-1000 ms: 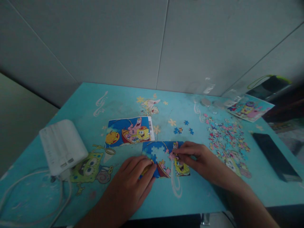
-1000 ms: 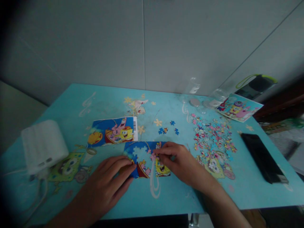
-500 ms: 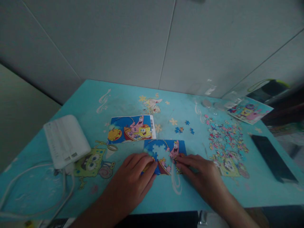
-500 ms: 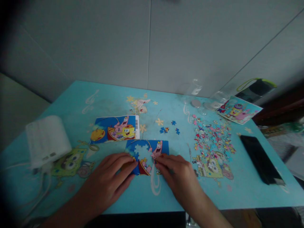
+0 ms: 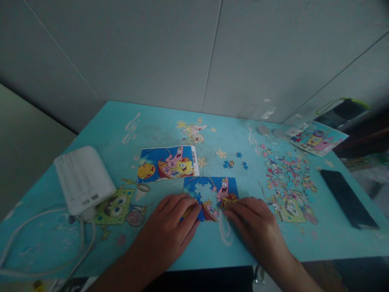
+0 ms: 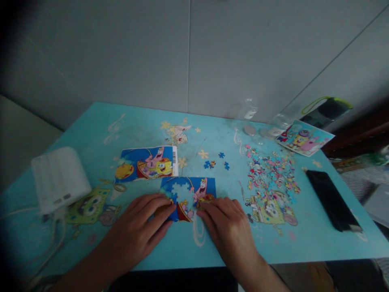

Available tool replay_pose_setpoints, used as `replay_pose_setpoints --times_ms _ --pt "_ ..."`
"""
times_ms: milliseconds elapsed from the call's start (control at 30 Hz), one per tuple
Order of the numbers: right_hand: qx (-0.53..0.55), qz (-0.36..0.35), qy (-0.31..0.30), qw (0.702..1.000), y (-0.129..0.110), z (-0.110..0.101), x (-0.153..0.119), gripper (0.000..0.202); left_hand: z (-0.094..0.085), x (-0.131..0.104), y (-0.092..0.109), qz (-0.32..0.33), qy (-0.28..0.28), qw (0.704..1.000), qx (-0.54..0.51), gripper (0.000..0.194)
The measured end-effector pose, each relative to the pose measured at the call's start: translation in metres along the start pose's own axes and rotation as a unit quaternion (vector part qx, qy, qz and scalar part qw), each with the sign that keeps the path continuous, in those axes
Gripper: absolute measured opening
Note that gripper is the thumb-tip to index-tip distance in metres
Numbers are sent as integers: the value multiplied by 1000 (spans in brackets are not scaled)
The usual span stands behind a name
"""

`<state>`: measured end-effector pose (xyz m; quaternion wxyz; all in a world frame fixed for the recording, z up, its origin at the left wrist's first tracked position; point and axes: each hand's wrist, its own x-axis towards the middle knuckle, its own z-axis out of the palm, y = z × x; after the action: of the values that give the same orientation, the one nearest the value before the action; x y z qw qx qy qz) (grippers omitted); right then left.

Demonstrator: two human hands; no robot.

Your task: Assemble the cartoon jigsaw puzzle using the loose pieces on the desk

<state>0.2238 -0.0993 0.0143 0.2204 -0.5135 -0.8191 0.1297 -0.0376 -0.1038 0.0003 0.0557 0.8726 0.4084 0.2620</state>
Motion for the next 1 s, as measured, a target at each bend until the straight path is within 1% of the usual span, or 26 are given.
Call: replay_pose_setpoints --times_ms 167,367,533,767,900,1000 --pt "-14 -9 -12 1000 0 0 1 26 0 0 0 -3 -6 1000 -2 26" --pt "-36 -30 -15 999 -6 5 4 23 -1 1 0 0 -6 1000 0 26" --pt "-34 -44 -11 998 -7 6 1 22 -1 1 1 -2 -4 1000 3 26" --pt "-19 -40 -16 999 -7 9 2 25 -2 0 1 -3 -9 1000 2 25" --pt "-5 -40 1 999 -4 6 -1 28 -2 0 1 -2 -12 1000 -1 25" --pt "6 -15 17 1000 1 6 -6 28 -2 0 1 -6 -15 1000 -2 27"
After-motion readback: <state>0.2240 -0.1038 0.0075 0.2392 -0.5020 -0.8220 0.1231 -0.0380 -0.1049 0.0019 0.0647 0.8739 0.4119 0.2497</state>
